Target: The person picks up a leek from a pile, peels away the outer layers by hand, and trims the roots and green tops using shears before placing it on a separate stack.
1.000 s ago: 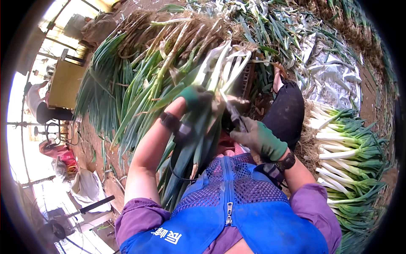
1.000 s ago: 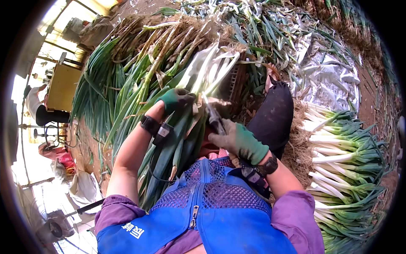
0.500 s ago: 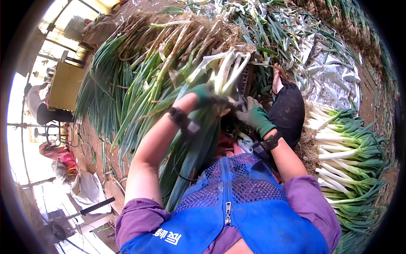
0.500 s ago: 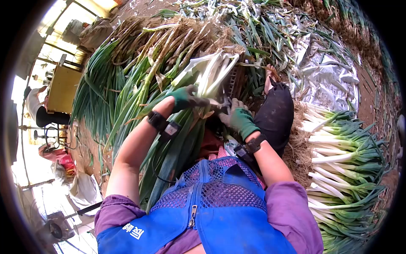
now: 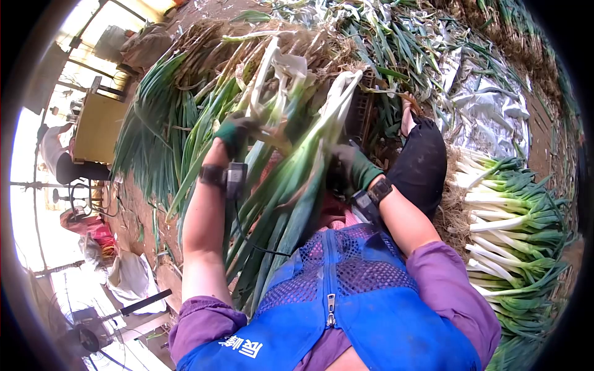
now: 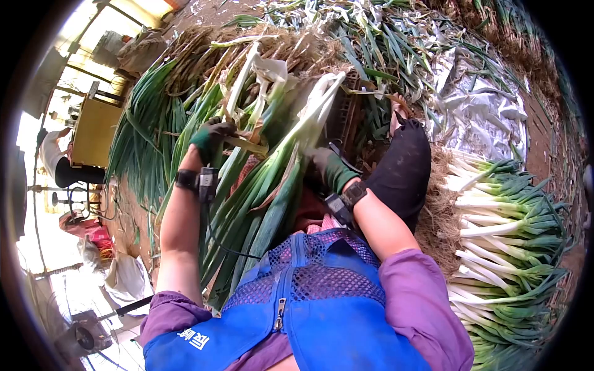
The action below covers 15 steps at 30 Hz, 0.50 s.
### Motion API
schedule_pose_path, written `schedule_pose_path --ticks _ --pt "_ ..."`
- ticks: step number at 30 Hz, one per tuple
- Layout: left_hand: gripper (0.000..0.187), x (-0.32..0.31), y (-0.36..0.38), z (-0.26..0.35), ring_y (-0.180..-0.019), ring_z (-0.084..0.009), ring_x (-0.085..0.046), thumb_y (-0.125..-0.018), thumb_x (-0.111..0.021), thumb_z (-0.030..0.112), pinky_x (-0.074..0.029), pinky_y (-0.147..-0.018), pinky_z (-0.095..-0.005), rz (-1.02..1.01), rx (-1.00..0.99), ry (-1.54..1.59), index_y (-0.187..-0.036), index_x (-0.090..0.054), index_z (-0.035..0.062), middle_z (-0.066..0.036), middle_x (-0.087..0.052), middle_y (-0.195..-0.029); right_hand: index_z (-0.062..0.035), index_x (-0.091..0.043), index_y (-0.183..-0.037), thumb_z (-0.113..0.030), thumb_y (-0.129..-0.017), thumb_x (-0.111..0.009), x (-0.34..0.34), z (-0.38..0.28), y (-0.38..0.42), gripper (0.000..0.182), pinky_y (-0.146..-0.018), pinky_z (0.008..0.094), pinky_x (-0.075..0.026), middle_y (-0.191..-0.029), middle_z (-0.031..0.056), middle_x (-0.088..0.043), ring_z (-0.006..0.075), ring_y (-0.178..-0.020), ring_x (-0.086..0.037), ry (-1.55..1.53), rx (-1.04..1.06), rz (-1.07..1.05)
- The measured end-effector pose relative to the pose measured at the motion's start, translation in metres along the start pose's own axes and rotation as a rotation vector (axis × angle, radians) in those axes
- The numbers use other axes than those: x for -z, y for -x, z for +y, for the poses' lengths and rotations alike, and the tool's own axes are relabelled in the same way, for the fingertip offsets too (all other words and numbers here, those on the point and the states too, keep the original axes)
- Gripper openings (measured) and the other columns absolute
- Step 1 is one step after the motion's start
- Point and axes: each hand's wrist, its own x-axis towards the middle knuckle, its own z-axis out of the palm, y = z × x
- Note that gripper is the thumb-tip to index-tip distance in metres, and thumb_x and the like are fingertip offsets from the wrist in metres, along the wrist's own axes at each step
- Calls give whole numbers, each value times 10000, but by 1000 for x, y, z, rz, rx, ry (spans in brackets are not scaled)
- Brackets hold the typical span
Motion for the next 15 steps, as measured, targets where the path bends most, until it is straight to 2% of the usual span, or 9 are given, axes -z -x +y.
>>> schedule_pose_path --ticks 1,4,5,8,9,10,12,15 --pt "242 -5 9 1 -653 -153 -609 -854 -737 257 -493 -576 -295 6 -60 111 -1010 -677 82 -53 -657 -813 -41 -662 -1164 -164 -899 -650 -28 34 -9 292 -794 292 -528 -1048 94 -702 189 -864 -664 -396 -34 80" --pt "287 -22 49 35 -649 -140 -589 -888 -704 362 -457 -562 -277 -90 -118 54 -1020 -681 108 -30 -640 -798 -65 -649 -1181 -38 -816 -637 -46 77 -25 366 -800 311 -515 -1046 172 -695 194 -944 -674 -681 -104 123" --pt "316 -36 63 45 -633 -136 -564 -905 -669 421 -420 -558 -255 -32 -84 140 -1029 -684 130 -18 -626 -806 -48 -652 -1160 -61 -817 -653 -34 57 -21 343 -797 306 -514 -1030 164 -698 192 -926 -670 -741 -211 115" --pt "322 -51 47 30 -670 -147 -602 -919 -654 400 -479 -600 -277 -101 -248 104 -1052 -678 108 -29 -648 -864 -2 -656 -1106 -156 -815 -712 -7 -2 -15 334 -788 295 -507 -996 124 -699 178 -872 -653 -1002 -479 290" --pt "318 -58 38 27 -722 -168 -652 -923 -654 363 -540 -663 -304 -214 -84 246 -1076 -670 85 -52 -673 -922 13 -657 -1089 -192 -813 -733 -1 -18 -14 352 -784 291 -504 -988 108 -698 172 -854 -645 -1103 -561 382" --pt "312 -59 27 17 -811 -182 -688 -906 -687 299 -573 -749 -331 -286 -197 -7 -1098 -657 55 -83 -690 -973 20 -655 -1085 -221 -807 -746 7 -39 -10 380 -781 290 -502 -986 96 -693 166 -846 -638 -1106 -562 397" --pt "364 -85 19 10 -815 -167 -680 -859 -739 258 -562 -735 -316 -316 -72 -9 -1126 -650 28 -99 -691 -987 34 -653 -1078 -281 -794 -772 22 -71 -5 440 -775 287 -497 -983 73 -683 154 -829 -623 -1112 -560 429" --pt "591 -117 1 -8 -809 -179 -657 -753 -787 283 -531 -708 -303 -220 -166 -553 -1219 -586 -20 -111 -692 -978 16 -656 -1099 -231 -828 -781 22 -75 -6 387 -789 273 -491 -986 51 -684 134 -839 -617 -1174 -487 436"
